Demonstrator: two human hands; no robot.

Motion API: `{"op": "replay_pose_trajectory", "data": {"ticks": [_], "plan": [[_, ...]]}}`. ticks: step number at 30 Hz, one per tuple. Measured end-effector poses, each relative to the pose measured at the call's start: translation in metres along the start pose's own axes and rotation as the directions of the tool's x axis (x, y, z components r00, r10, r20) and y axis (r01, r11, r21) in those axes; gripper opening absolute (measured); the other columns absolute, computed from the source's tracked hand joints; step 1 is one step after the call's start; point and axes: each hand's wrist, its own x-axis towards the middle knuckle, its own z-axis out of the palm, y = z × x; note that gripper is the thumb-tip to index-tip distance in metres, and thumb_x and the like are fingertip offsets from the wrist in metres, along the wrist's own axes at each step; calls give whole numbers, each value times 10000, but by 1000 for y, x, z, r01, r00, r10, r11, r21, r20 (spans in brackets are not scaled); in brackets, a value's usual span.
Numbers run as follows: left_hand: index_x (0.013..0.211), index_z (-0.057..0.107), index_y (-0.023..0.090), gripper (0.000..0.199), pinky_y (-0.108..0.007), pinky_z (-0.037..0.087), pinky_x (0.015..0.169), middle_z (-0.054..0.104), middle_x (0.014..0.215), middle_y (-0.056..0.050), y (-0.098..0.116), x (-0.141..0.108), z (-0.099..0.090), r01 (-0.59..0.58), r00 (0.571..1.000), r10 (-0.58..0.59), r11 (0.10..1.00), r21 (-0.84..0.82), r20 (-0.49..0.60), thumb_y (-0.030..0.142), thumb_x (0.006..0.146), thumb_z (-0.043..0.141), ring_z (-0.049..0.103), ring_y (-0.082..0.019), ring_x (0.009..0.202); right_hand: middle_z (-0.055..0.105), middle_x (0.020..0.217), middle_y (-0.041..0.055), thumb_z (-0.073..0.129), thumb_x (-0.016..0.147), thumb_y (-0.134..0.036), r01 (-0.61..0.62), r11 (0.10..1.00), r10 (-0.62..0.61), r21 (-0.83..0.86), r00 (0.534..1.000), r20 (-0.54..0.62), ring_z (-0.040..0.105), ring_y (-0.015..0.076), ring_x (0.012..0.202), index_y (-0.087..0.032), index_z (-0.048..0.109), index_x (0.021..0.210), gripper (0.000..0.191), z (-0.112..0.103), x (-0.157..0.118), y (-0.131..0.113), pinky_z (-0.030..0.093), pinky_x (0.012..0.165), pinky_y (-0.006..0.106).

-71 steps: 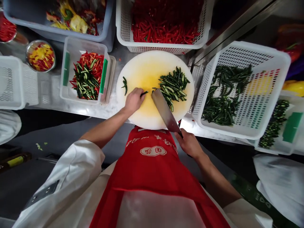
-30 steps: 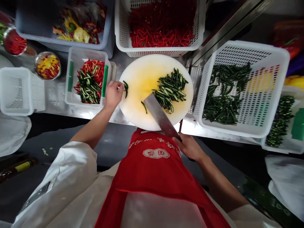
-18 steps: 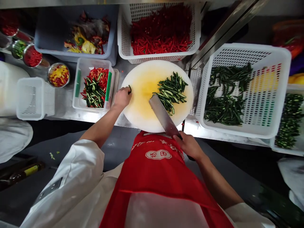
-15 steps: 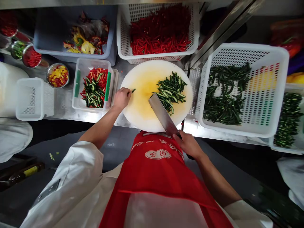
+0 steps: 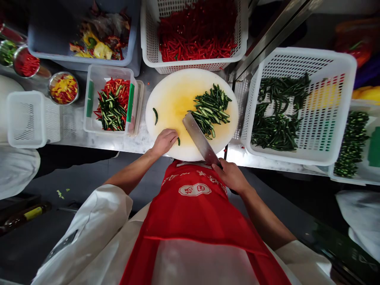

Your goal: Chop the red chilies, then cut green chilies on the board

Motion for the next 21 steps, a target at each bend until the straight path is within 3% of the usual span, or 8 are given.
{"op": "replay_pose_trajectory", "data": {"ticks": [4, 9, 14, 21], "plan": [[1055, 663, 191, 222, -427, 491, 912, 666, 1076, -102, -9, -1, -6, 28, 998, -27, 999, 22, -51, 256, 953, 477, 588, -224, 1016, 671, 788, 68, 381, 980, -377, 101, 993, -98, -57, 994, 54, 626, 202, 746, -200, 525, 880, 249, -20, 8, -10, 302, 610, 266], [1066, 666, 202, 242, -391, 504, 906, 663, 1067, -100, -10, 4, -3, -51, 997, 52, 998, -39, 48, 262, 963, 455, 587, -205, 1019, 691, 893, 81, 376, 984, -329, 224, 964, -206, -141, 970, 128, 632, 209, 816, -196, 546, 930, 223, -46, 24, -22, 318, 660, 277], [1012, 673, 193, 262, -395, 504, 907, 665, 1036, -99, -11, 17, 5, 36, 999, -36, 999, 4, -13, 289, 971, 433, 591, -206, 987, 696, 935, 90, 381, 984, -301, 289, 931, -247, -222, 948, 199, 639, 222, 846, -188, 542, 970, 197, -75, 42, -30, 321, 678, 283], [962, 664, 193, 256, -380, 493, 894, 661, 1001, -94, -13, 36, 14, 142, 980, -146, 989, -35, -132, 277, 971, 423, 582, -200, 956, 696, 844, 83, 365, 991, -300, 334, 875, -240, -350, 928, 284, 653, 232, 785, -179, 522, 954, 202, -114, 64, -34, 306, 648, 297]]}}
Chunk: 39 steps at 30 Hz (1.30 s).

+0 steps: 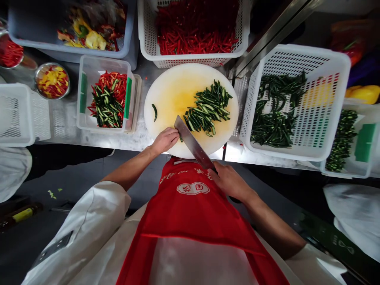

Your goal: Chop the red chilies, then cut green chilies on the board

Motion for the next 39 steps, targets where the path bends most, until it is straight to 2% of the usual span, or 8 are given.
{"op": "replay_pose_trajectory", "data": {"ticks": [10, 12, 14, 17, 23, 29, 32, 39], "plan": [[933, 636, 197, 224, -346, 507, 866, 651, 980, -79, -5, 33, -9, 122, 979, -124, 992, -22, -164, 291, 968, 436, 590, -187, 953, 702, 883, 113, 350, 989, -339, 57, 998, -59, -31, 995, -85, 659, 241, 841, -164, 527, 999, 248, -20, 77, 24, 356, 686, 287], [953, 631, 190, 209, -351, 505, 867, 643, 988, -85, -18, 44, -26, 332, 885, -313, 943, -3, -343, 286, 960, 446, 592, -195, 962, 699, 889, 104, 352, 986, -348, 96, 995, -95, 5, 990, -104, 656, 237, 845, -174, 530, 997, 250, -32, 75, 36, 365, 693, 285], [948, 635, 176, 174, -372, 499, 856, 635, 988, -100, -35, 55, -46, 601, 696, -521, 800, 3, -494, 285, 928, 501, 598, -222, 946, 694, 876, 89, 347, 983, -362, 157, 987, -155, 23, 985, -72, 648, 230, 825, -188, 539, 966, 259, -45, 71, 49, 369, 689, 286], [870, 650, 173, 124, -392, 492, 815, 626, 959, -113, -56, 69, -71, 816, 523, -699, 577, 48, -488, 280, 868, 588, 612, -261, 901, 679, 816, 62, 343, 974, -381, 239, 971, -239, 12, 970, 35, 627, 216, 751, -210, 544, 877, 282, -61, 73, 65, 364, 661, 288], [929, 635, 192, 115, -344, 488, 801, 623, 952, -83, -56, 76, -67, 732, 667, -646, 660, 168, -372, 167, 872, 538, 608, -232, 910, 670, 791, 74, 382, 948, -397, 166, 986, -167, -22, 985, -31, 619, 211, 737, -198, 552, 868, 273, -99, 119, 81, 343, 625, 275], [964, 649, 184, 267, -338, 480, 851, 644, 955, -75, -30, 86, -31, 363, 930, -334, 901, 239, -155, 225, 976, 386, 574, -206, 946, 665, 779, 74, 385, 962, -392, 256, 953, -264, -162, 964, -27, 624, 205, 724, -193, 536, 901, 257, -148, 163, 84, 307, 608, 267], [1017, 656, 182, 321, -348, 472, 885, 658, 1030, -84, -19, 98, -16, 341, 935, -297, 903, 262, -193, 228, 993, 339, 564, -203, 971, 661, 775, 64, 389, 971, -364, 401, 879, -401, -258, 914, 57, 617, 194, 725, -199, 523, 870, 236, -177, 180, 81, 291, 614, 267], [1013, 668, 196, 323, -358, 479, 891, 663, 1051, -84, -13, 117, 11, 542, 806, -427, 812, 218, -410, 265, 996, 352, 569, -199, 967, 613, 681, 28, 378, 979, -326, 612, 698, -519, -373, 790, 325, 566, 168, 643, -201, 511, 856, 220, -247, 218, 74, 243, 578, 274]]}}
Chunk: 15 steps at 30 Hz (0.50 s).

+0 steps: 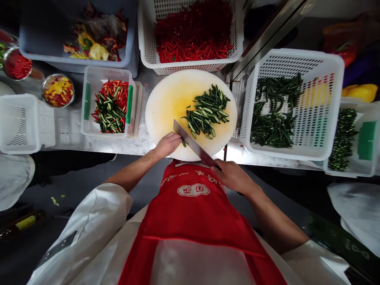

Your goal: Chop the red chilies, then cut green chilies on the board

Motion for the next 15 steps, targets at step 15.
{"op": "replay_pose_trajectory", "data": {"ticks": [15], "plan": [[969, 667, 200, 259, -388, 496, 884, 658, 1016, -91, 48, 29, 35, 398, 856, -418, 908, -126, -306, 274, 973, 419, 581, -199, 942, 688, 867, 73, 372, 982, -313, 278, 944, -216, -180, 929, 301, 637, 215, 801, -180, 560, 967, 231, -92, 47, 85, 305, 641, 281]]}}
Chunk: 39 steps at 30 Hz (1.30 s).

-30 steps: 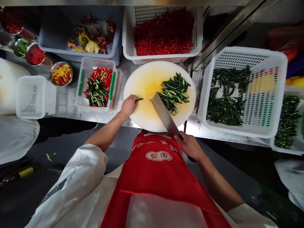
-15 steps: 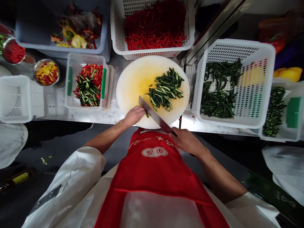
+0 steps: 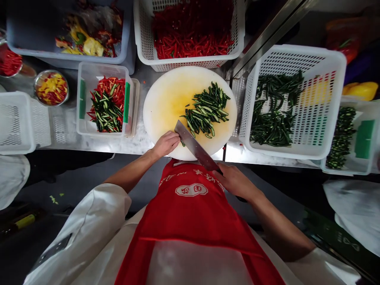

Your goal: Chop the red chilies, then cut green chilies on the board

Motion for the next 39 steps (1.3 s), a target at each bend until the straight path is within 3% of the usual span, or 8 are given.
{"op": "replay_pose_trajectory", "data": {"ticks": [9, 13, 18, 21, 27, 29, 34, 39], "plan": [[994, 657, 198, 251, -391, 506, 875, 659, 1006, -93, 27, 9, 24, 75, 996, -71, 995, 60, -56, 289, 971, 424, 587, -202, 945, 708, 929, 117, 422, 975, -314, 79, 995, -84, -66, 994, -77, 645, 215, 853, -153, 574, 995, 222, -3, 61, 29, 352, 695, 266], [1001, 657, 196, 253, -410, 508, 876, 655, 986, -99, 42, 24, 35, 151, 986, -141, 981, 124, -86, 299, 966, 429, 591, -217, 946, 698, 837, 82, 430, 952, -344, 151, 988, -143, 31, 975, -171, 632, 199, 782, -159, 604, 973, 255, -40, 54, 68, 376, 662, 255], [931, 644, 184, 195, -414, 502, 895, 639, 977, -102, 49, 86, 57, 311, 924, -266, 941, 135, -276, 247, 938, 460, 575, -230, 953, 700, 969, 89, 430, 868, -205, 190, 981, -186, -31, 893, -410, 630, 219, 840, -147, 498, 1352, 493, -106, 40, 117, 439, 740, 283], [880, 635, 190, 120, -394, 503, 889, 623, 950, -85, 53, 128, 67, 431, 807, -375, 902, 20, -456, 209, 888, 517, 576, -223, 955, 669, 1115, 142, 426, 865, -177, 34, 985, -112, -171, 874, -473, 630, 262, 911, -165, 417, 1447, 583, -137, 49, 138, 457, 800, 335], [877, 628, 186, 109, -339, 525, 763, 595, 891, -51, 65, 165, 87, 641, 318, -668, 674, -367, -672, 285, 838, 603, 583, -169, 778, 632, 1164, 197, 392, 928, -220, -97, 957, -29, -275, 908, -419, 658, 306, 900, -196, 335, 1502, 577, -149, 69, 167, 470, 783, 395], [959, 622, 184, 193, -377, 516, 843, 611, 962, -75, 71, 173, 98, 670, 255, -680, 637, -381, -688, 329, 832, 626, 594, -197, 873, 631, 1172, 203, 388, 924, -210, -49, 955, -67, -292, 925, -374, 655, 307, 913, -175, 314, 1512, 593, -144, 68, 172, 472, 790, 399], [1236, 525, 166, 487, -495, 361, 1093, 541, 1290, -166, 94, 205, 130, 689, 366, -618, 683, -244, -696, 469, 862, 601, 467, -291, 1259, 645, 1175, 182, 418, 891, -189, 134, 969, -188, -206, 944, -270, 624, 274, 988, -137, 352, 1490, 605, -146, 51, 190, 466, 850, 364], [1336, 456, 177, 588, -527, 261, 1162, 435, 1436, -180, 107, 236, 153, 670, 392, -622, 698, -252, -678, 546, 887, 540, 329, -295, 1395, 692, 982, 65, 448, 819, -175, 300, 910, -236, 287, 942, -236, 636, 192, 817, -210, 507, 1352, 537, -160, 38, 236, 491, 784, 309]]}}
